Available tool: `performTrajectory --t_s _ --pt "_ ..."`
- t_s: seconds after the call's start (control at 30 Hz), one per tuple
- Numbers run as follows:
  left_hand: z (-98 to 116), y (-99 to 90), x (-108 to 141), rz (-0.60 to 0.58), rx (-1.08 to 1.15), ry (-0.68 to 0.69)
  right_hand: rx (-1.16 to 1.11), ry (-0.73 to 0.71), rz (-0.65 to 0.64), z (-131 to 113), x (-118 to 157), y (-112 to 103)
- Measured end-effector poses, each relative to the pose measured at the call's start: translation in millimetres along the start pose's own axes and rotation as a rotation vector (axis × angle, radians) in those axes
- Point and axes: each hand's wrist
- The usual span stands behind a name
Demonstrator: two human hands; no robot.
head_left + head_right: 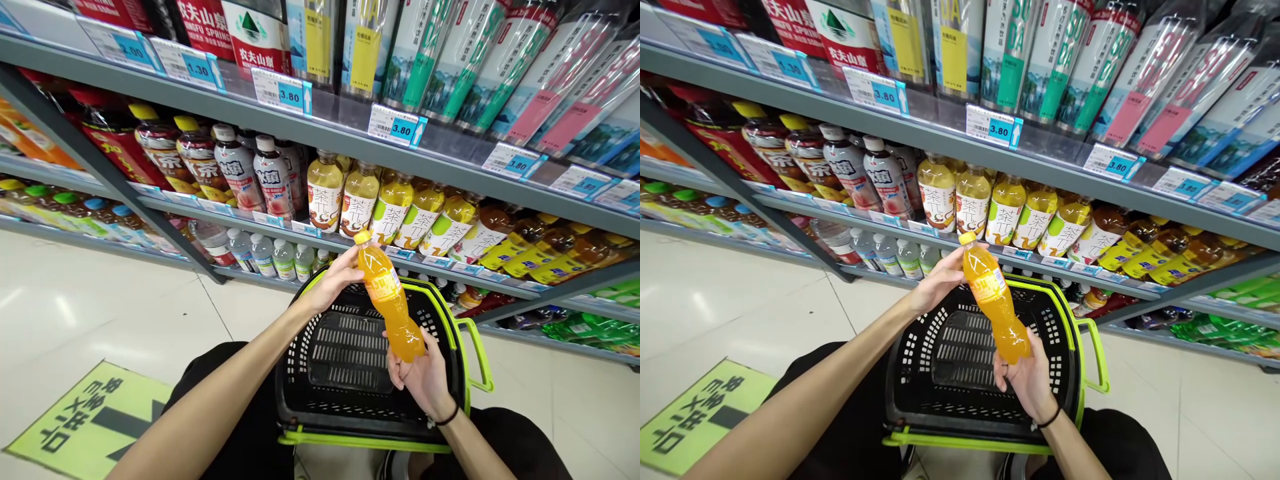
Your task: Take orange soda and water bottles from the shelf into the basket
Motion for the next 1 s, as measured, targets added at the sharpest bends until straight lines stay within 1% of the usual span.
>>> performTrajectory --t_s 0.07,0.17,0.3,0.4,0.57,0.63,0.7,0.8,0.87,0.93,1.0 --pt "-0.8 0.6 -1.0 -0.008 0.002 0.01 0.005 0.007 0.008 1.8 -0.5 -2.6" --pt "-2.1 1.9 -1.7 -0.018 0.018 0.023 0.0 0.066 0.018 5.5 -1.3 -10.1" --pt "-2.3 4.0 -1.1 -0.024 0.014 0.028 -0.029 0.132 -0.007 9.6 -0.4 -19.4" --pt "-2.8 5.2 -1.2 -0.003 0.02 0.025 -0.043 0.145 -0.054 11.2 1.9 -20.3" --pt "-6.2 5.4 -2.9 0.072 0.017 0.032 -0.048 0.176 -0.192 11.2 3.8 -16.7" --pt "-6.9 5.0 -3.3 0.094 0.008 0.03 -0.056 0.183 -0.217 10.7 3.3 -16.3" --pt "-6.9 4.7 -3.4 0.102 0.008 0.025 -0.064 0.176 -0.213 9.9 2.3 -16.0" --pt "-5.1 4.5 -3.1 0.104 0.029 0.008 -0.015 0.148 -0.135 7.8 0.8 -13.0" --pt "-3.2 4.8 -2.9 0.106 0.056 -0.009 0.06 0.083 -0.046 6.5 0.5 -9.0" --pt "-1.4 5.3 -3.0 0.109 0.094 -0.027 0.15 -0.049 0.037 6.0 1.1 -5.3" --pt "0.1 5.7 -3.3 0.12 0.142 -0.042 0.255 -0.215 0.091 6.4 2.0 -3.6"
Point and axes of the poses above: each hand's wrist, its own x-axis away from the middle knuckle, its own y-axis out of the palm, z = x × y, and after that the axes turned 11 degrees about -y, right-handed
